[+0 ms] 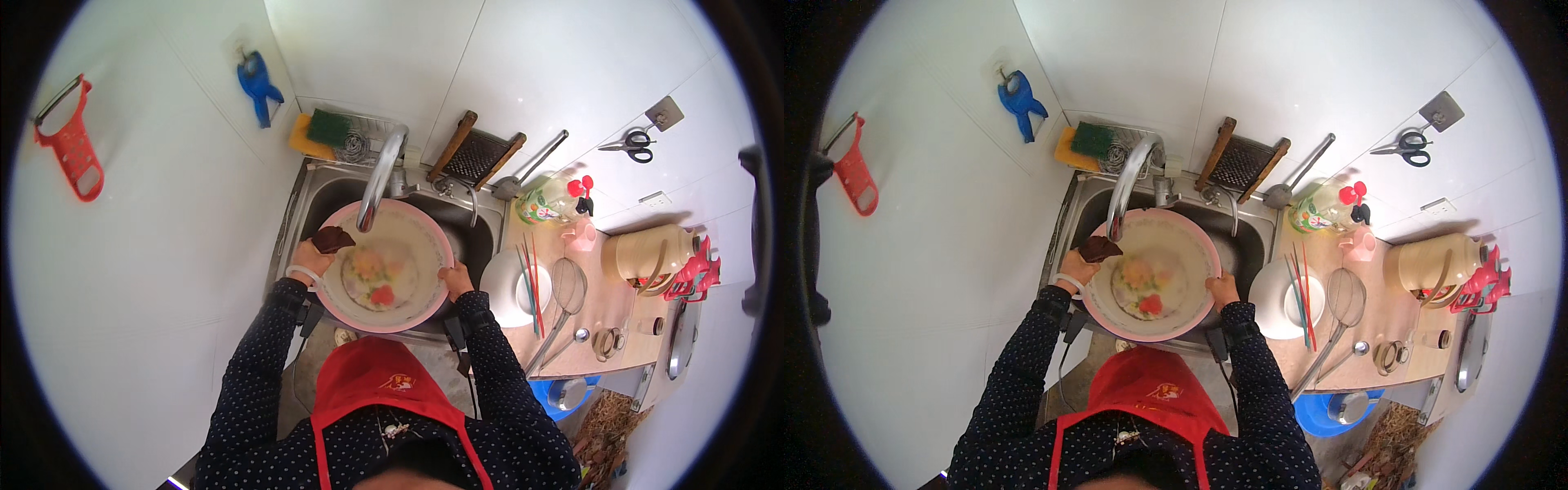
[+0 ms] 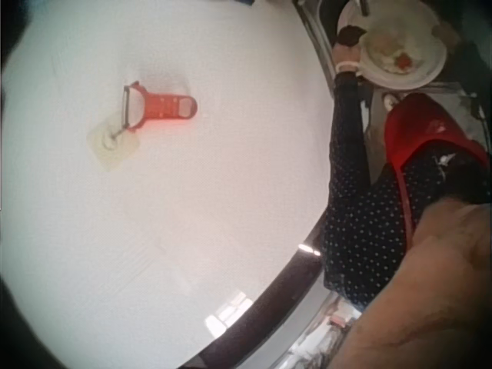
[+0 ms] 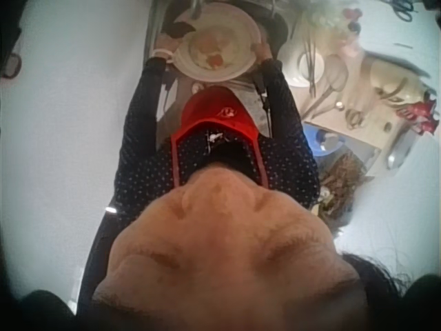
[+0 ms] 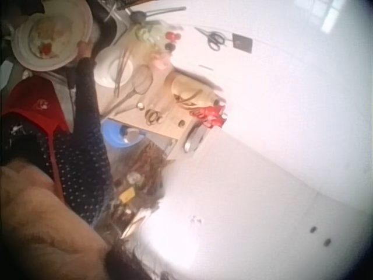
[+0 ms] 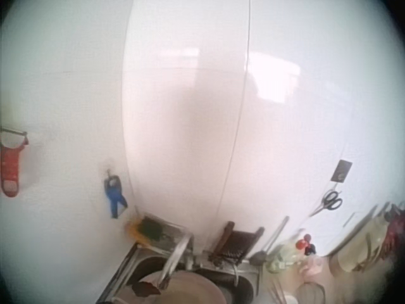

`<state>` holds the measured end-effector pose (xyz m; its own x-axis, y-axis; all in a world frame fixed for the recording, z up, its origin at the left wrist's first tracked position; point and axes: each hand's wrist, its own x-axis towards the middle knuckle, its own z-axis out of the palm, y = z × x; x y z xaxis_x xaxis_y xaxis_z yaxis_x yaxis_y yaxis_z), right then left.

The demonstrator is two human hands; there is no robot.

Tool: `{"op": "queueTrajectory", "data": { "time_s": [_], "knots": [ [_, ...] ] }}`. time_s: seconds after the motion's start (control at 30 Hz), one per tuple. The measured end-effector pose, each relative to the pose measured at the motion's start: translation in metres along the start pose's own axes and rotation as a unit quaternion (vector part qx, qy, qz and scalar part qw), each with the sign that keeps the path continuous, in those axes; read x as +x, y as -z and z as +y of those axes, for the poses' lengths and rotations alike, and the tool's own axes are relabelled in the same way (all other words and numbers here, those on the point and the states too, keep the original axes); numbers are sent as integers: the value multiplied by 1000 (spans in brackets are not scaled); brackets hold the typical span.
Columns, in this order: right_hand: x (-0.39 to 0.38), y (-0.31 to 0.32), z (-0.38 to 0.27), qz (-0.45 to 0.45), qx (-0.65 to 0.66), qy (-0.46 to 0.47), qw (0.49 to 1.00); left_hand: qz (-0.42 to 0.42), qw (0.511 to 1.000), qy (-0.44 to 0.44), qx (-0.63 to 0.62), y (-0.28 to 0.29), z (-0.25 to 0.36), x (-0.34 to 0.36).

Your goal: The person washes a dark object in a pink basin under running water, then uses a ladle to scoop water from a large pot into the basin. They wipe the pot lid with a cloth, sweep the floor with a broom, and wipe a countertop. The person then washes the object again in the basin and pours the water into the sink.

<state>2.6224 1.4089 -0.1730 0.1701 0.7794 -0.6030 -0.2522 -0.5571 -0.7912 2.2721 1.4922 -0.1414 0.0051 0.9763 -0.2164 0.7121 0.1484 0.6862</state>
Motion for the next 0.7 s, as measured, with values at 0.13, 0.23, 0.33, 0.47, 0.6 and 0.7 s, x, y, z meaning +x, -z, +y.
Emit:
{"op": "queueTrajectory", "data": {
  "time_s": [0.13,0.23,0.33,0.47,0.6,0.7],
  "knots": [
    [12,-3,7,21,1,-13,1000,-38,999,-14,-11,-12,-6,12],
    [19,-5,10,36,-22,-20,999,-58,998,25,1,-20,-12,18],
    [27,-4,16,42,-52,-17,998,-54,997,53,11,-28,-18,25],
    [44,-3,36,36,-1,-3,999,-56,995,63,59,-38,-27,32],
    [59,5,57,36,-54,-8,998,-57,988,131,62,-45,-37,29],
    [68,7,64,36,-83,15,996,-85,984,144,67,-52,-49,33]
  ]
}}
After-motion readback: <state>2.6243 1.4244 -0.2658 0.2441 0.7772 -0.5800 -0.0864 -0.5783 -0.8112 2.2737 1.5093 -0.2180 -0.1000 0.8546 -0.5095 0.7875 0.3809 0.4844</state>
